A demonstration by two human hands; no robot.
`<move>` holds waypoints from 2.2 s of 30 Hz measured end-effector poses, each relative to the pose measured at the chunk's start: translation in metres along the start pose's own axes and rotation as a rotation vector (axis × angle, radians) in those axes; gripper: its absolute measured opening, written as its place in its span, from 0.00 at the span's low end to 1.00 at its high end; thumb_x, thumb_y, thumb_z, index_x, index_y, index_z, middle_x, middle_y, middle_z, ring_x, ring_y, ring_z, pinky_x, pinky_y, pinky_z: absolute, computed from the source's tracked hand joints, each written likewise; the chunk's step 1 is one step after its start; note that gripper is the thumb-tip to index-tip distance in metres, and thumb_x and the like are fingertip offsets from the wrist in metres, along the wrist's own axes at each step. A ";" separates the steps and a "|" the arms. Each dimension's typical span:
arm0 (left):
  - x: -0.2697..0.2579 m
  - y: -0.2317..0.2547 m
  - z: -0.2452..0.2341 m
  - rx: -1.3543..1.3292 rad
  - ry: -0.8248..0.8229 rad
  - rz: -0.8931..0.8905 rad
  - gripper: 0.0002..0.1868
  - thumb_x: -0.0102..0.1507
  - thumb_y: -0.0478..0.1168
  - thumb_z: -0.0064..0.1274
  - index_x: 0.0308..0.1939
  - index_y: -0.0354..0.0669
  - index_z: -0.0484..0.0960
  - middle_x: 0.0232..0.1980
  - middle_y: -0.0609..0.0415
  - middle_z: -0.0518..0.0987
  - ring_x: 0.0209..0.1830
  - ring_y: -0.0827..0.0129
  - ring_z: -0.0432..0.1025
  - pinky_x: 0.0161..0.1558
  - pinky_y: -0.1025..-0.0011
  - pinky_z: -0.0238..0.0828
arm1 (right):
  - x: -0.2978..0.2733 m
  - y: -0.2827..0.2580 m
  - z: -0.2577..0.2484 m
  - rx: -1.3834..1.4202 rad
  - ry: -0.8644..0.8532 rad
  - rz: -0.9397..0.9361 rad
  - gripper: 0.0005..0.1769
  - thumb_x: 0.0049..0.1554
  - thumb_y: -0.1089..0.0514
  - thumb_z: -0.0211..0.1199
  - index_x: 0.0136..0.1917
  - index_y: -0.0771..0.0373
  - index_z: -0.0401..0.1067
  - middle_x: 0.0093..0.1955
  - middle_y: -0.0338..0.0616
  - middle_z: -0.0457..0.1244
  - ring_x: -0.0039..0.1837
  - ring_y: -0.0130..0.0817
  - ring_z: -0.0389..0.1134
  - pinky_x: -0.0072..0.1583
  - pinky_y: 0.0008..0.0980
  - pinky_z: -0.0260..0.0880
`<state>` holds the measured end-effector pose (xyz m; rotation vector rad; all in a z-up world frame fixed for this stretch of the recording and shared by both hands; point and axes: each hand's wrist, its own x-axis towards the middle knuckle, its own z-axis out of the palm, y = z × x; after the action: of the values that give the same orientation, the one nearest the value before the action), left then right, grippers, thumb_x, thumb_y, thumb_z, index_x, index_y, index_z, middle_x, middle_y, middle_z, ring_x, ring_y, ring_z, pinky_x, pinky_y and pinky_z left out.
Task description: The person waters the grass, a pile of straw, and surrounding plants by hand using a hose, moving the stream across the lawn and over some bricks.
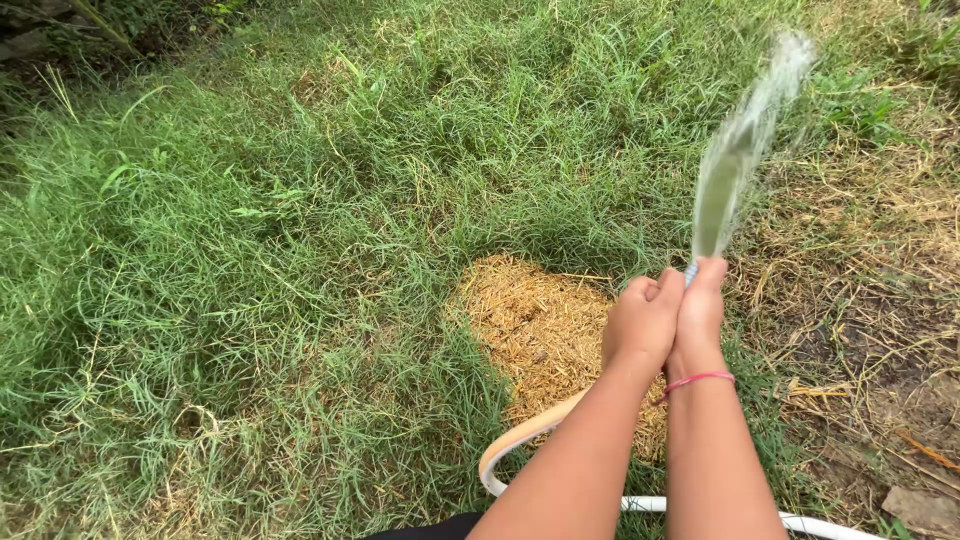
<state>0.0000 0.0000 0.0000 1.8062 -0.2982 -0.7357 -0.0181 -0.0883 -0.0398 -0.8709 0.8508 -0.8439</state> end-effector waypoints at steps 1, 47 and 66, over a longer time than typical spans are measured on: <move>-0.002 0.003 -0.001 0.001 -0.001 0.001 0.28 0.59 0.67 0.43 0.39 0.48 0.81 0.39 0.53 0.83 0.40 0.58 0.77 0.45 0.61 0.70 | 0.002 -0.001 0.001 0.001 0.001 -0.001 0.22 0.60 0.34 0.47 0.41 0.53 0.64 0.33 0.35 0.61 0.34 0.29 0.63 0.36 0.34 0.64; -0.011 0.011 -0.002 -0.119 0.104 -0.077 0.25 0.58 0.67 0.44 0.39 0.53 0.79 0.37 0.57 0.83 0.41 0.61 0.78 0.45 0.62 0.70 | -0.003 -0.016 0.011 -0.123 -0.141 0.115 0.23 0.61 0.36 0.47 0.40 0.56 0.65 0.33 0.39 0.62 0.34 0.31 0.63 0.37 0.35 0.64; -0.012 0.011 -0.013 -0.251 0.140 -0.110 0.23 0.62 0.64 0.41 0.41 0.52 0.78 0.37 0.60 0.81 0.37 0.67 0.75 0.41 0.64 0.68 | -0.012 -0.012 0.029 -0.205 -0.157 0.100 0.23 0.60 0.35 0.50 0.41 0.55 0.66 0.35 0.38 0.61 0.36 0.30 0.63 0.39 0.33 0.65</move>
<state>0.0003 0.0130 0.0169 1.6337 -0.0123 -0.6869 -0.0007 -0.0742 -0.0153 -1.0515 0.8451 -0.5995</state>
